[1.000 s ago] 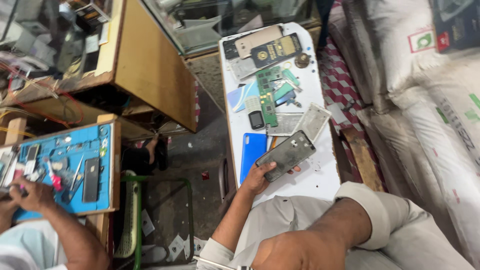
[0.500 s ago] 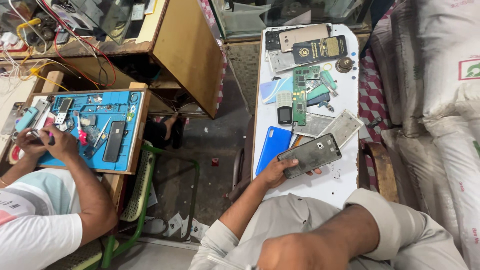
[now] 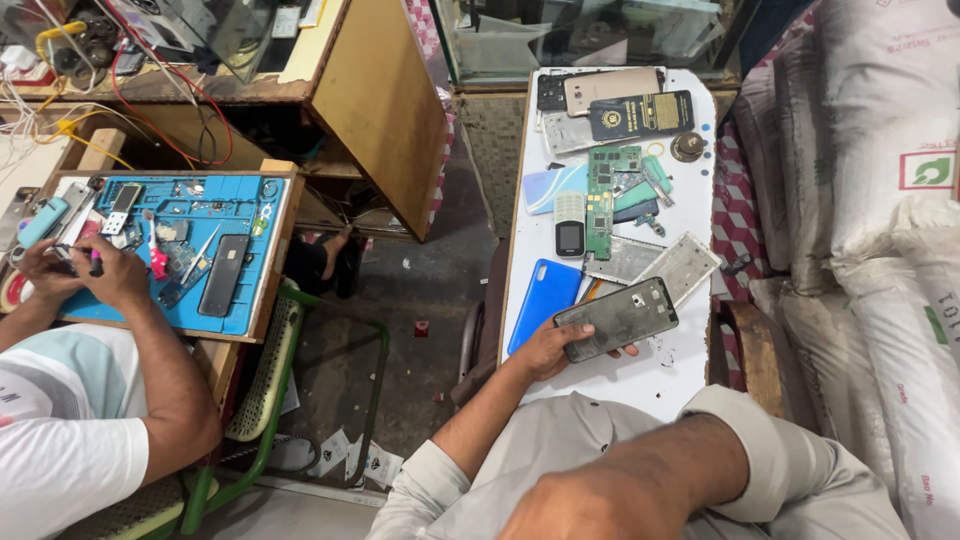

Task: The person sits at a workbench and first marks the back of a blue phone with a marker, then holds a black phone and works around its edges with a small handheld tool, prying at the back cover while turning the phone over on the table.

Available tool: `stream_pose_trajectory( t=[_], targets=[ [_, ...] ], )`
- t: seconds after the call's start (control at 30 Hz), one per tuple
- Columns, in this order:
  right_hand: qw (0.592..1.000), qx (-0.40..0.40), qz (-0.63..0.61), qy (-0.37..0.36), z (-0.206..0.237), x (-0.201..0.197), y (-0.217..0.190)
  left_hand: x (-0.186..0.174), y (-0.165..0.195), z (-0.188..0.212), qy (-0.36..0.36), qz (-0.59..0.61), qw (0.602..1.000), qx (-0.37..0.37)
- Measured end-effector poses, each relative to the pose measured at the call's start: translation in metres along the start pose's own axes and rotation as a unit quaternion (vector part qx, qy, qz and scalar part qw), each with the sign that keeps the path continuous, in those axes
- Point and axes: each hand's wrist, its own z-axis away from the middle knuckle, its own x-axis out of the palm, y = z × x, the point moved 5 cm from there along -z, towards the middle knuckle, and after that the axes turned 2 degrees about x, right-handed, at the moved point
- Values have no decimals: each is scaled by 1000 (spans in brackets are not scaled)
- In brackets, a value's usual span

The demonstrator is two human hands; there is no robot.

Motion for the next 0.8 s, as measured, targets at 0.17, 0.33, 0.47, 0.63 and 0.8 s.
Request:
stream_pose_trajectory(
  t=[0.17,0.33,0.47,0.63,0.8],
  targets=[
    [999,23,23,14,-2,-15,-16,5,2,-1,-15,6,1000,5],
    [998,-16,-48,-36,-1,-3,-7,6,5,-2,-11,1,1000,5],
    [997,-41,-60,4,0,6,-2,7,4,0,-7,-4,1000,-2],
    [993,-97,-18,69,-6,0,-22,9,7,-1,-18,-2,1000,7],
    [980,-170,45,93,-10,-4,-38,7,5,-1,-16,4,1000,-1]
  ],
)
